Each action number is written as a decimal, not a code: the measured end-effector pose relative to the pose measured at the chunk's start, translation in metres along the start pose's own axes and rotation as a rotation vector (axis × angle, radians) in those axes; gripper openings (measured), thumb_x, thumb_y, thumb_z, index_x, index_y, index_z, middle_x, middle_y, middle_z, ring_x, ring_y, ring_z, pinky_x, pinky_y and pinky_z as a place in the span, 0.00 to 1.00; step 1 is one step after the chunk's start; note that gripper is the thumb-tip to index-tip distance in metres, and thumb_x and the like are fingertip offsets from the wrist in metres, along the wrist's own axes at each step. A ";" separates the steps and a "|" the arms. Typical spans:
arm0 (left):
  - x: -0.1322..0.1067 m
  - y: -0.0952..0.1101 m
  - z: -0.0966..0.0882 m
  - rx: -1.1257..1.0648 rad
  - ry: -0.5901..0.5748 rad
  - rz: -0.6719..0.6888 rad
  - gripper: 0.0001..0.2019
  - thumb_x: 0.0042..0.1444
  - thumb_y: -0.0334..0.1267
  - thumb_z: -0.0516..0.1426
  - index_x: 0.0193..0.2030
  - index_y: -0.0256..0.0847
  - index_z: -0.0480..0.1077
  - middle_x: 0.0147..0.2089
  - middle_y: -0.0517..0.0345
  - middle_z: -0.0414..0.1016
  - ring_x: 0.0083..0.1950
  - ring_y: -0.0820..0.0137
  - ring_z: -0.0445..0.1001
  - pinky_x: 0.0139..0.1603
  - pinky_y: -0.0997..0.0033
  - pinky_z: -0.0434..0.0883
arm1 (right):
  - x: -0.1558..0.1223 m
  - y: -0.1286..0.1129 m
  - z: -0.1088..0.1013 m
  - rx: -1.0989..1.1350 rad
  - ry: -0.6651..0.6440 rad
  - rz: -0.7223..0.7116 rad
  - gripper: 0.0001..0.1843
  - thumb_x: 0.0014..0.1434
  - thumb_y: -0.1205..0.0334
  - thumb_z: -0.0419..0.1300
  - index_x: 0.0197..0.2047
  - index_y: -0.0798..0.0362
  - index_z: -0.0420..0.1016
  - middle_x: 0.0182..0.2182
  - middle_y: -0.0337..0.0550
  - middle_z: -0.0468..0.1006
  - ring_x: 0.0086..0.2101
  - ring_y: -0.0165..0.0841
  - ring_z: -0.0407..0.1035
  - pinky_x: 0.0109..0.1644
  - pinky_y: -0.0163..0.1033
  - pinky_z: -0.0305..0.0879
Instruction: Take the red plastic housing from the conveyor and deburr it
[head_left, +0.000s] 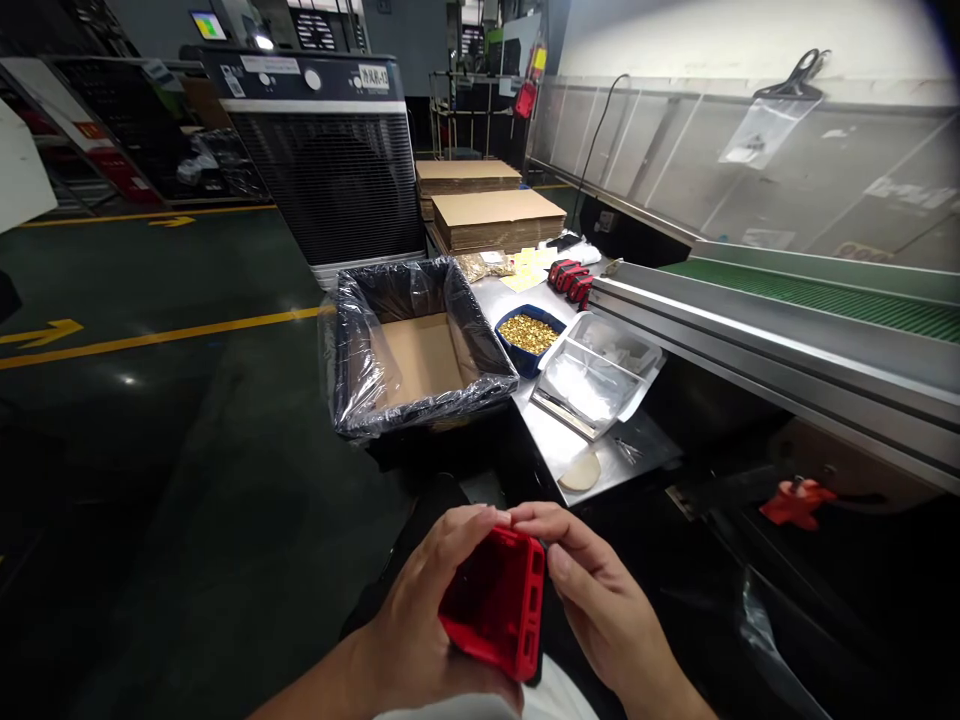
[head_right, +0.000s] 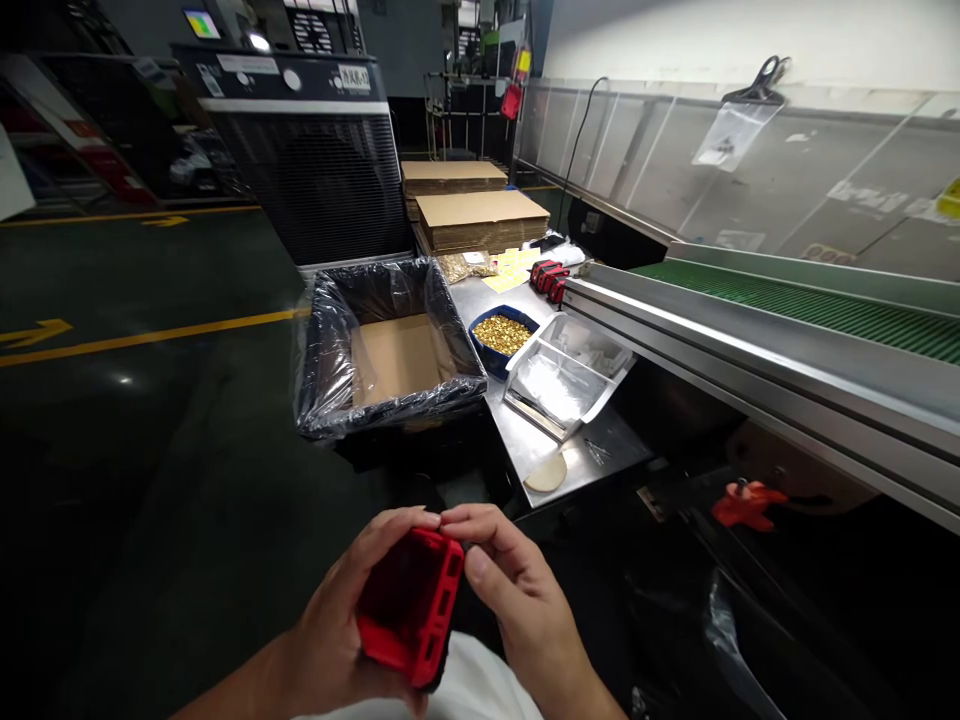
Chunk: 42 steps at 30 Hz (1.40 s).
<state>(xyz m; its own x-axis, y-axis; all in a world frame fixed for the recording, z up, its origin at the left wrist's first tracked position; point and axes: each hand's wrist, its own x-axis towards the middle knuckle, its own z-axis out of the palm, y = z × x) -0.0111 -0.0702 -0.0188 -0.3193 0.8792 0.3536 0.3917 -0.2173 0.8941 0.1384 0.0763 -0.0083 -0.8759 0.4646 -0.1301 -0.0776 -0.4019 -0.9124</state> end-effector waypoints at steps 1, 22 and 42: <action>-0.001 0.000 0.000 0.026 -0.006 0.015 0.60 0.32 0.39 0.77 0.71 0.53 0.50 0.64 0.43 0.66 0.65 0.43 0.64 0.66 0.50 0.64 | -0.001 0.000 0.000 -0.013 0.003 -0.012 0.12 0.66 0.54 0.56 0.47 0.48 0.77 0.53 0.49 0.69 0.53 0.39 0.67 0.57 0.40 0.67; -0.009 0.000 0.030 0.008 0.141 0.217 0.40 0.50 0.27 0.67 0.66 0.61 0.60 0.60 0.51 0.73 0.61 0.50 0.71 0.68 0.44 0.59 | 0.003 0.008 0.019 0.038 0.320 -0.067 0.19 0.65 0.50 0.56 0.29 0.52 0.76 0.37 0.46 0.78 0.39 0.36 0.74 0.46 0.38 0.73; -0.002 -0.011 0.019 -0.571 0.259 -0.559 0.38 0.54 0.68 0.55 0.65 0.49 0.59 0.62 0.46 0.65 0.61 0.49 0.66 0.62 0.55 0.66 | -0.011 0.053 0.010 0.028 0.070 0.069 0.33 0.56 0.44 0.66 0.62 0.42 0.66 0.57 0.51 0.73 0.55 0.48 0.69 0.60 0.53 0.66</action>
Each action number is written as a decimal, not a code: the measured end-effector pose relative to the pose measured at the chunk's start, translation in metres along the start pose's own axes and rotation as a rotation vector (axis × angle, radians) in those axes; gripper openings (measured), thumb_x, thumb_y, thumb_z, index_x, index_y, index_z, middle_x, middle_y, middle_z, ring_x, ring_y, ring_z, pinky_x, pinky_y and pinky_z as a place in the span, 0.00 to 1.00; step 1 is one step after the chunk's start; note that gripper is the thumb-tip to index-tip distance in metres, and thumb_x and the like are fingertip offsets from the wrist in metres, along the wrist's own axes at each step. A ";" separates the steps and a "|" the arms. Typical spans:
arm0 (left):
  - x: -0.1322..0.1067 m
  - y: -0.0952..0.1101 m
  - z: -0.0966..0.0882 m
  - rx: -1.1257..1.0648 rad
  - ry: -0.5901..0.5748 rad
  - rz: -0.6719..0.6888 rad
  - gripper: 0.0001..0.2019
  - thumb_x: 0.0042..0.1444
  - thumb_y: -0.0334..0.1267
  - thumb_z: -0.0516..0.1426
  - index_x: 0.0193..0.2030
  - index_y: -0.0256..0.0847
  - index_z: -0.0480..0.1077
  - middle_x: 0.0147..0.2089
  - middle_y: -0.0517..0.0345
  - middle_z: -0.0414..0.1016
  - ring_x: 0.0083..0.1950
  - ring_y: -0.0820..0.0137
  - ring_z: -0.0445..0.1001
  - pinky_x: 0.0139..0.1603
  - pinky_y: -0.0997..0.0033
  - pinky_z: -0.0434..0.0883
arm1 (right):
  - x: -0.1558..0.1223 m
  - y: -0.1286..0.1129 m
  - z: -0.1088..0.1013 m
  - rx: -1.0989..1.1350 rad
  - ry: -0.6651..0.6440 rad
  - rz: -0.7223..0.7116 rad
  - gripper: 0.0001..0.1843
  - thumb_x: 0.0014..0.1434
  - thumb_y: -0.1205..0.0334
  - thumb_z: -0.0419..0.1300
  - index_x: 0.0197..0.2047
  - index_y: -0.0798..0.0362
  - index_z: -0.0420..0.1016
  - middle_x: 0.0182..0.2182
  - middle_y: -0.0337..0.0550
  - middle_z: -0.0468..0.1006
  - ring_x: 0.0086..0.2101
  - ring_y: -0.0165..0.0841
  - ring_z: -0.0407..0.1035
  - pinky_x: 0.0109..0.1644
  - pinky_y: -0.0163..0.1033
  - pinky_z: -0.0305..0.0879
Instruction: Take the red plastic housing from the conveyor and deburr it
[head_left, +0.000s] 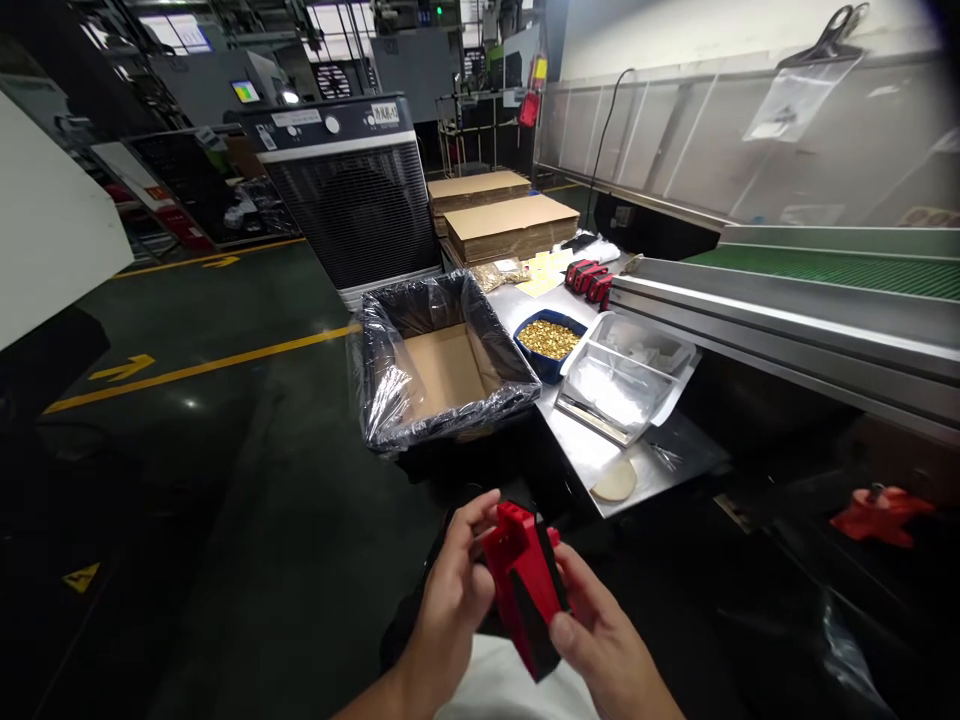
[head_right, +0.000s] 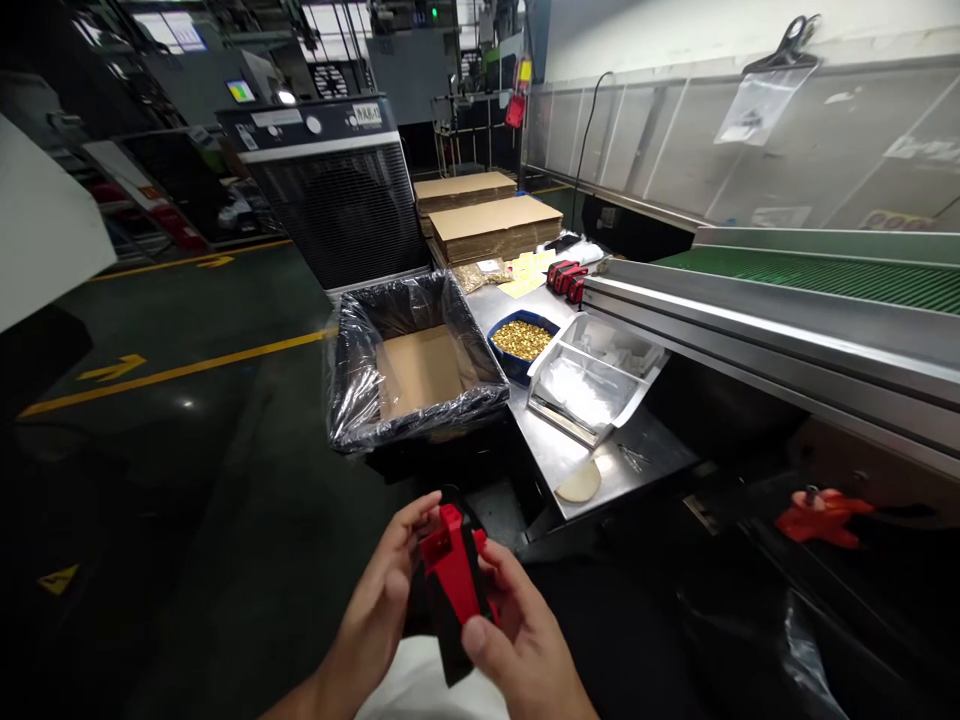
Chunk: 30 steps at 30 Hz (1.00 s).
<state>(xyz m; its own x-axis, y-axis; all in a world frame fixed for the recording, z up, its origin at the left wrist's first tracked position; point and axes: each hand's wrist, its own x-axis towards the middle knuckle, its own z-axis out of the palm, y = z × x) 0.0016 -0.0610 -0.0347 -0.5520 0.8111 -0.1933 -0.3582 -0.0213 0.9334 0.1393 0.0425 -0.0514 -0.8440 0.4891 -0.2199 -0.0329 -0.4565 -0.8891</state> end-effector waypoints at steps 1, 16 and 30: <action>0.002 0.001 0.000 -0.039 0.024 -0.054 0.34 0.58 0.67 0.51 0.64 0.48 0.60 0.61 0.47 0.67 0.61 0.51 0.67 0.63 0.54 0.65 | 0.001 0.003 0.004 0.059 0.024 0.046 0.34 0.54 0.39 0.65 0.60 0.44 0.68 0.54 0.52 0.75 0.52 0.47 0.71 0.59 0.52 0.67; 0.007 -0.015 -0.001 -0.028 0.103 -0.127 0.26 0.66 0.59 0.46 0.61 0.46 0.65 0.60 0.49 0.70 0.62 0.55 0.67 0.65 0.54 0.63 | -0.002 -0.004 0.022 0.011 0.180 0.188 0.39 0.51 0.28 0.59 0.57 0.46 0.69 0.48 0.49 0.77 0.43 0.41 0.71 0.48 0.44 0.69; 0.002 0.000 0.022 0.357 0.079 0.098 0.13 0.65 0.43 0.55 0.32 0.42 0.74 0.37 0.59 0.73 0.40 0.68 0.71 0.45 0.71 0.67 | 0.003 0.011 0.008 -0.107 0.298 0.028 0.36 0.58 0.48 0.65 0.66 0.37 0.58 0.50 0.42 0.75 0.49 0.37 0.72 0.54 0.41 0.72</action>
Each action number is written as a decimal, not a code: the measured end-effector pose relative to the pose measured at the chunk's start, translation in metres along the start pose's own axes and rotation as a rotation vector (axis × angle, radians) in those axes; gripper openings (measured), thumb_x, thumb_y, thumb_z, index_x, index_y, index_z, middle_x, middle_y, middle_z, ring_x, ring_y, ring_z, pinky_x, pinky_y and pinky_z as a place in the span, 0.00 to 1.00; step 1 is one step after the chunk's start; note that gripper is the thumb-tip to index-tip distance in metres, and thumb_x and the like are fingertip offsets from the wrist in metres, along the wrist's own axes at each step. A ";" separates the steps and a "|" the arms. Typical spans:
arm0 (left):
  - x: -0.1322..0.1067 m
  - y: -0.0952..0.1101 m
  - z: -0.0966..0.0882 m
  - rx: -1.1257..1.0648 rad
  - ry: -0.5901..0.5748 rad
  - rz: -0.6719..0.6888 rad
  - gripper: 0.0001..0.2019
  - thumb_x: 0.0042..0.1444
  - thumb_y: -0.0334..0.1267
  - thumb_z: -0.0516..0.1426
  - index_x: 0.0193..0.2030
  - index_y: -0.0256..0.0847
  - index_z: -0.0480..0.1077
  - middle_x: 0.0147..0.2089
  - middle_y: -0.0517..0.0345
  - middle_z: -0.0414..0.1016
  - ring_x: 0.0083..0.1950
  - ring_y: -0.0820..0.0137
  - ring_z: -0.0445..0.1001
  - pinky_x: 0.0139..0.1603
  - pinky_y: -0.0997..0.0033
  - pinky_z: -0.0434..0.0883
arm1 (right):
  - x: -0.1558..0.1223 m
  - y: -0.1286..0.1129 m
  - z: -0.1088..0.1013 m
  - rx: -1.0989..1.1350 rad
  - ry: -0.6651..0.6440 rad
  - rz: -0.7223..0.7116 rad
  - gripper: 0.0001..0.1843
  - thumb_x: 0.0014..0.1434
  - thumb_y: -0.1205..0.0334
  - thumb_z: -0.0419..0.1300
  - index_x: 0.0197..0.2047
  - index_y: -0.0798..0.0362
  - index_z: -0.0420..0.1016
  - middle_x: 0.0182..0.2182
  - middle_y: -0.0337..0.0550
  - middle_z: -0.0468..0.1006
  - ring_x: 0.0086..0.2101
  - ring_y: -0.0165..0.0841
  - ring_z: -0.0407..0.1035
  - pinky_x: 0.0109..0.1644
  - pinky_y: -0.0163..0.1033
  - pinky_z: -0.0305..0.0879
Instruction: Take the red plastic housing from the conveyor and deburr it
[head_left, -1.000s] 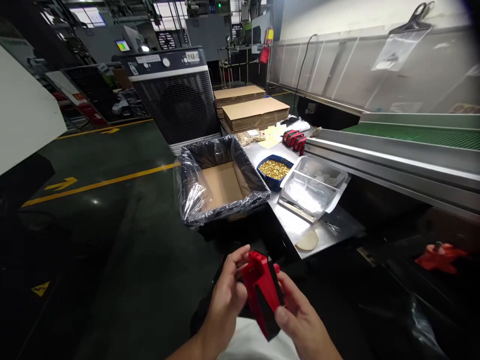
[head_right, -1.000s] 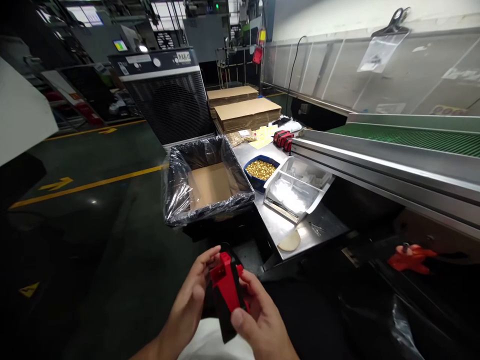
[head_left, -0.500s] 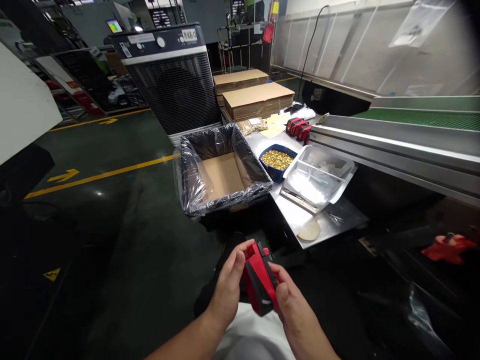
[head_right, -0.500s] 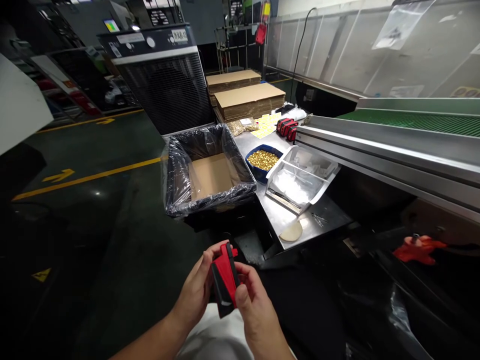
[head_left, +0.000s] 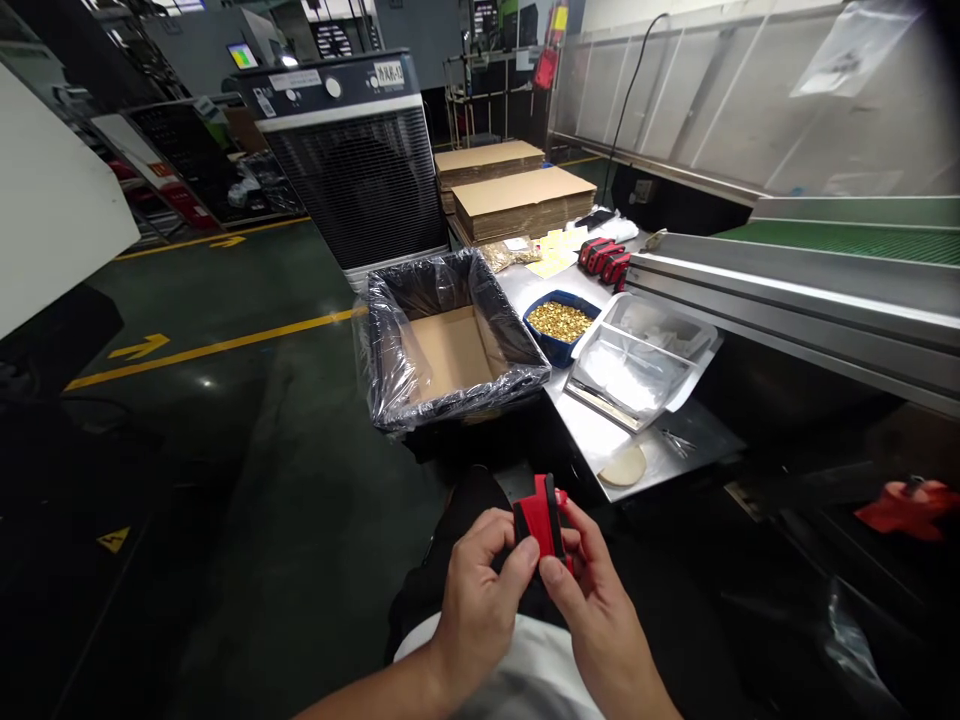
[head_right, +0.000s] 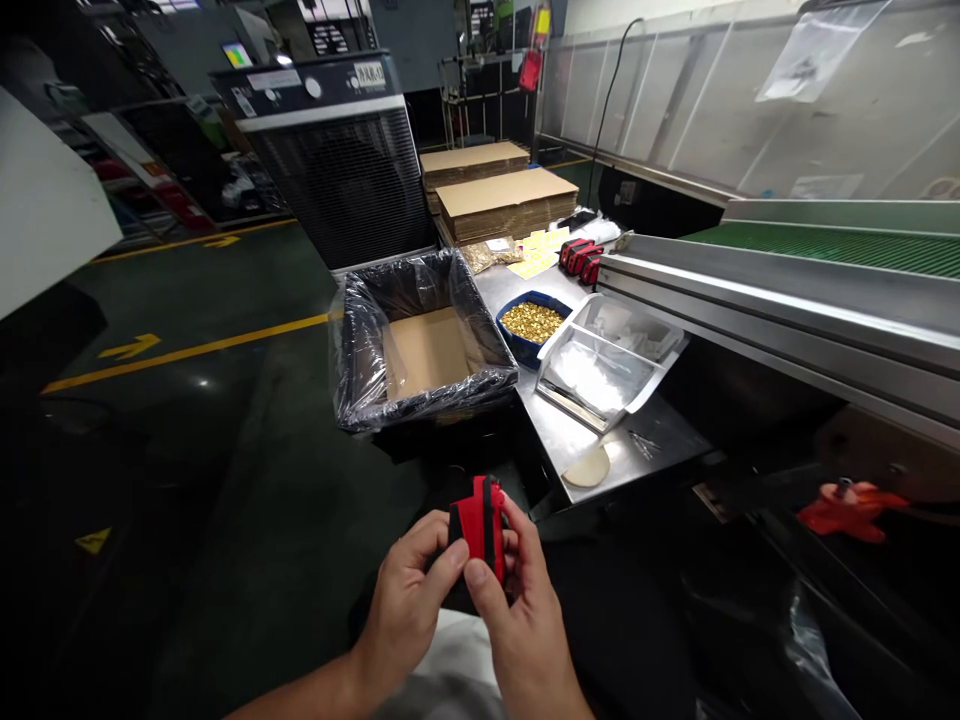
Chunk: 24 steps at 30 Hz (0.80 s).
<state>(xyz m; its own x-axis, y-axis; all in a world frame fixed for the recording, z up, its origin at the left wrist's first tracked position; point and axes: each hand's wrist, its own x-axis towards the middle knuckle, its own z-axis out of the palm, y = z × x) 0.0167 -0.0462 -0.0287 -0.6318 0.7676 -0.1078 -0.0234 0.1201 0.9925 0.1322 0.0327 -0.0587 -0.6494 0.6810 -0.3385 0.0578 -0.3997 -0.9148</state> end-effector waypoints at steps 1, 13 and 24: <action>0.000 0.000 0.002 -0.002 0.015 -0.026 0.15 0.65 0.45 0.55 0.29 0.41 0.73 0.34 0.59 0.71 0.37 0.69 0.69 0.41 0.71 0.66 | 0.000 0.000 -0.001 -0.015 0.000 -0.006 0.36 0.59 0.48 0.65 0.66 0.37 0.58 0.51 0.42 0.75 0.50 0.37 0.72 0.56 0.42 0.72; 0.041 -0.029 0.005 -0.191 0.265 -0.246 0.26 0.63 0.58 0.51 0.24 0.39 0.65 0.25 0.59 0.68 0.29 0.70 0.66 0.33 0.72 0.65 | -0.002 0.012 0.005 -0.058 0.050 0.071 0.37 0.57 0.39 0.62 0.66 0.42 0.61 0.44 0.43 0.75 0.45 0.38 0.71 0.52 0.41 0.71; 0.010 -0.001 -0.001 -0.111 -0.021 -0.138 0.12 0.61 0.45 0.59 0.48 0.43 0.68 0.41 0.58 0.75 0.41 0.68 0.71 0.41 0.72 0.69 | 0.004 0.001 0.001 -0.002 0.061 0.159 0.34 0.60 0.37 0.58 0.65 0.40 0.59 0.59 0.45 0.69 0.55 0.44 0.66 0.57 0.48 0.66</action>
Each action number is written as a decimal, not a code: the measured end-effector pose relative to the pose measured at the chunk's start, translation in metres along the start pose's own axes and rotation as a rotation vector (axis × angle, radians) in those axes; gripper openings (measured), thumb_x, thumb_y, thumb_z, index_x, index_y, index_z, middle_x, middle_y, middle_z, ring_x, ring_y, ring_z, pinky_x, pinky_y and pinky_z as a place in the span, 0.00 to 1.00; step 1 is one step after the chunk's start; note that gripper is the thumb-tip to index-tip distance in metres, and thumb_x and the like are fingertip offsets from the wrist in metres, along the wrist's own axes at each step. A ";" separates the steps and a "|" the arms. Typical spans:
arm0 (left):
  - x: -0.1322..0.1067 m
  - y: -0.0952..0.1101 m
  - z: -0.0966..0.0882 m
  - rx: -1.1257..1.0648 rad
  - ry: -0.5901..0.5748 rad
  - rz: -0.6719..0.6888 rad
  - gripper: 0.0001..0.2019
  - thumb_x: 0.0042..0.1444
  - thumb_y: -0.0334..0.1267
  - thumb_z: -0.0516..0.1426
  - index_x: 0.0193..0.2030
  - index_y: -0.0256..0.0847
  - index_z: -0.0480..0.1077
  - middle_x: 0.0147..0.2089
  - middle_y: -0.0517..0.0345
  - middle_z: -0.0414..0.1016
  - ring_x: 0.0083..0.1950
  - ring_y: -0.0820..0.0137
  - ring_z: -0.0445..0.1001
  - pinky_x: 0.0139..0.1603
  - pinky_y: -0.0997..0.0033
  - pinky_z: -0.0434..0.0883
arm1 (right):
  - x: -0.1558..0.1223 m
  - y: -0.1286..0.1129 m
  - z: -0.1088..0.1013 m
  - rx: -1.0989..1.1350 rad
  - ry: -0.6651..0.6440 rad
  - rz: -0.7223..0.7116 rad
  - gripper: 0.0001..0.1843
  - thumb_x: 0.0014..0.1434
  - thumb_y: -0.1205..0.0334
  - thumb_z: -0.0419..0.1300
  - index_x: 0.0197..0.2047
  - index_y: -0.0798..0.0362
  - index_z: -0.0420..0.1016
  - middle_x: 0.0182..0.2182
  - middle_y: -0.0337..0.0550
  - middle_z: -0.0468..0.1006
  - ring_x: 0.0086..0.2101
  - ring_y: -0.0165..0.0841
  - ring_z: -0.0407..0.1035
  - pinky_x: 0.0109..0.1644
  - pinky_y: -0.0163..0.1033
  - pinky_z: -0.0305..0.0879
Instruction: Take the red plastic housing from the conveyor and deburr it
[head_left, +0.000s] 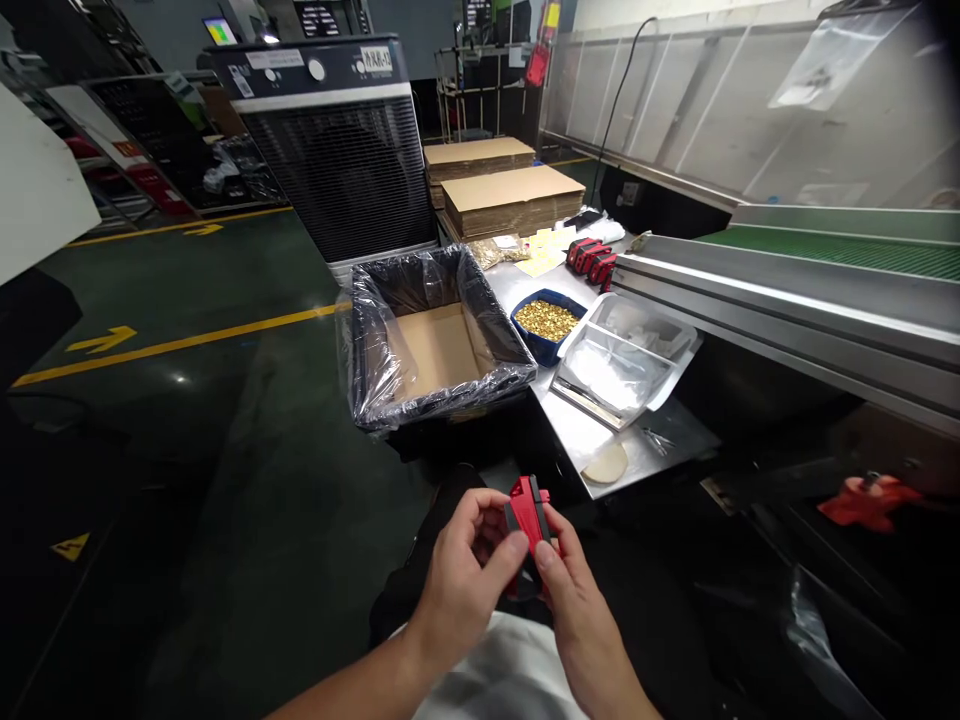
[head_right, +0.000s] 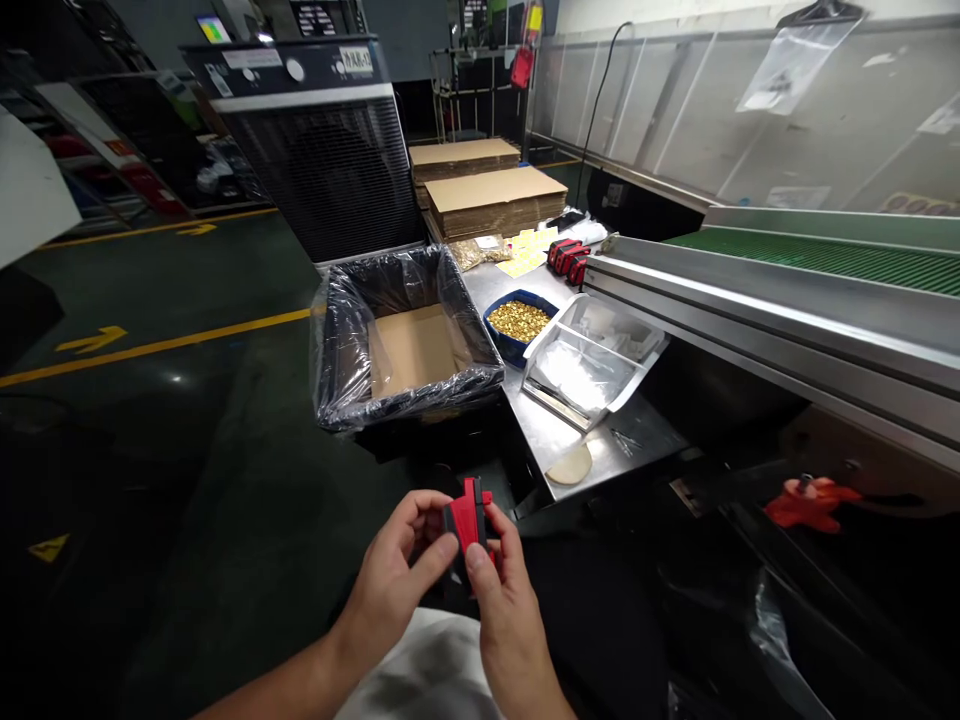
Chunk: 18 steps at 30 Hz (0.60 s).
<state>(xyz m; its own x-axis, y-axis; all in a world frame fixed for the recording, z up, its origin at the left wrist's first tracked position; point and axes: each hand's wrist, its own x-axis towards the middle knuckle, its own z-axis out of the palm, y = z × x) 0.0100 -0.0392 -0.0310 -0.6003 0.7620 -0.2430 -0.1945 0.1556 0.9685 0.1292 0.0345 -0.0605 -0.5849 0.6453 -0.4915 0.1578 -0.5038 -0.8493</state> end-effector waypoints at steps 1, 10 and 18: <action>-0.002 0.000 0.001 0.018 -0.023 0.009 0.13 0.60 0.43 0.60 0.49 0.44 0.67 0.42 0.58 0.76 0.42 0.68 0.72 0.41 0.72 0.70 | 0.000 0.001 0.000 0.024 0.001 -0.007 0.34 0.60 0.38 0.59 0.65 0.41 0.59 0.61 0.44 0.68 0.57 0.43 0.65 0.59 0.47 0.66; 0.004 -0.003 0.005 0.162 0.126 0.045 0.10 0.63 0.45 0.56 0.36 0.42 0.69 0.31 0.63 0.73 0.32 0.72 0.70 0.34 0.74 0.67 | -0.004 0.010 0.002 -0.026 0.030 -0.075 0.36 0.59 0.42 0.62 0.66 0.41 0.57 0.47 0.42 0.75 0.46 0.37 0.71 0.51 0.41 0.71; 0.007 -0.010 0.009 0.238 0.227 0.009 0.19 0.67 0.52 0.50 0.31 0.42 0.66 0.27 0.63 0.68 0.29 0.72 0.65 0.31 0.73 0.62 | 0.000 0.009 0.005 -0.089 0.035 -0.076 0.39 0.57 0.40 0.63 0.66 0.42 0.55 0.50 0.45 0.73 0.49 0.40 0.69 0.55 0.45 0.67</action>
<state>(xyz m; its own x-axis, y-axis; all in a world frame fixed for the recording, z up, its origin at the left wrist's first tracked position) 0.0145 -0.0294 -0.0415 -0.7643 0.6081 -0.2145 -0.0177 0.3127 0.9497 0.1271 0.0272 -0.0672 -0.5701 0.7002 -0.4297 0.1846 -0.4005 -0.8975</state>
